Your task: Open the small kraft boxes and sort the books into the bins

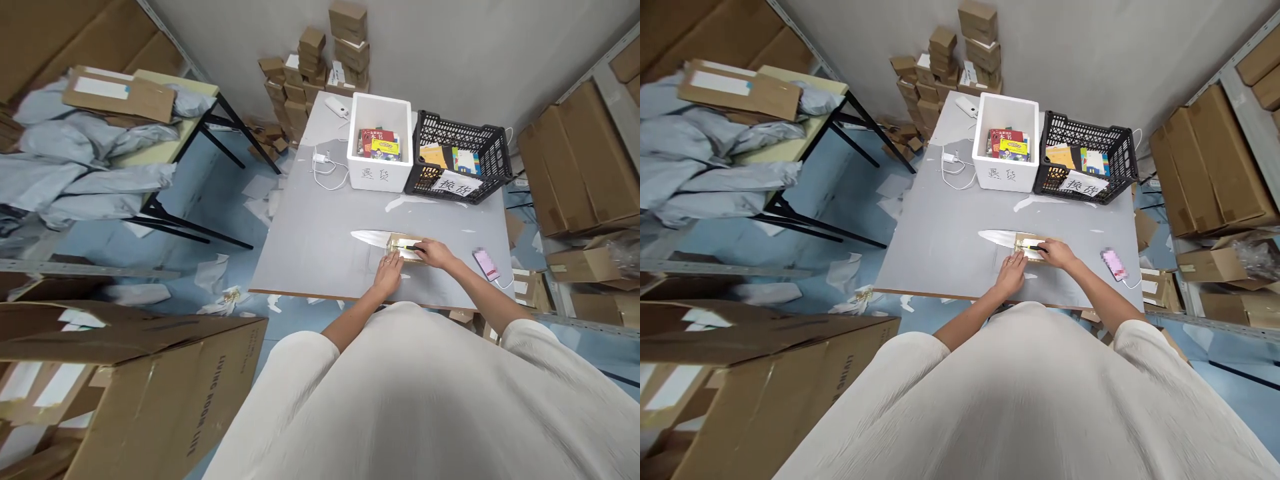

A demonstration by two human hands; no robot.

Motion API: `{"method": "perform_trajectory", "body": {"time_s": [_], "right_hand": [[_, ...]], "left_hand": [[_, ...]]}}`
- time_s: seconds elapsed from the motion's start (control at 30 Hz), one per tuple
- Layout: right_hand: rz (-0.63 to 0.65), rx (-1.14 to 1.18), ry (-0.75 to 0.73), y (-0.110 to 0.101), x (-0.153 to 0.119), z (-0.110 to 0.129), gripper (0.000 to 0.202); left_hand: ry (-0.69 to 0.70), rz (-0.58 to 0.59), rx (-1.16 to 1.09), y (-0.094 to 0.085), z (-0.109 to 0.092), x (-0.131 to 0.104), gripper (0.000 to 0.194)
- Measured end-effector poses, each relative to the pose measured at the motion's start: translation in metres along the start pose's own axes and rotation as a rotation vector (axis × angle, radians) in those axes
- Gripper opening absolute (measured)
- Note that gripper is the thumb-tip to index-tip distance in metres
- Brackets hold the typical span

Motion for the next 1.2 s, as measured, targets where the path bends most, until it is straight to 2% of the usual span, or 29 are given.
{"method": "perform_trajectory", "body": {"time_s": [0.27, 0.5, 0.73, 1.0, 1.2], "right_hand": [[0.009, -0.085, 0.021, 0.001, -0.005, 0.012, 0.044], [0.017, -0.106, 0.026, 0.001, -0.006, 0.01, 0.04], [0.045, -0.074, 0.109, -0.005, -0.008, -0.025, 0.036], [0.074, -0.147, 0.199, -0.02, -0.051, -0.084, 0.036], [0.064, -0.107, 0.241, -0.026, -0.071, -0.104, 0.035]], "left_hand": [[0.018, 0.013, 0.016, -0.002, 0.004, 0.001, 0.074], [0.011, 0.021, 0.042, -0.001, -0.001, -0.003, 0.082], [-0.015, 0.016, 0.045, 0.001, 0.002, -0.003, 0.078], [-0.044, 0.031, 0.06, 0.001, 0.0, -0.004, 0.079], [-0.066, 0.008, 0.095, -0.004, -0.004, -0.001, 0.073]]}}
Point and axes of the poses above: each hand's wrist, its own x-axis towards the middle knuckle, its own y-axis out of the palm, z = x × y, the point moved 6 cm from there along x, towards the middle knuckle, and after that the axes turned 4 degrees about -z, right-handed, at the moved point
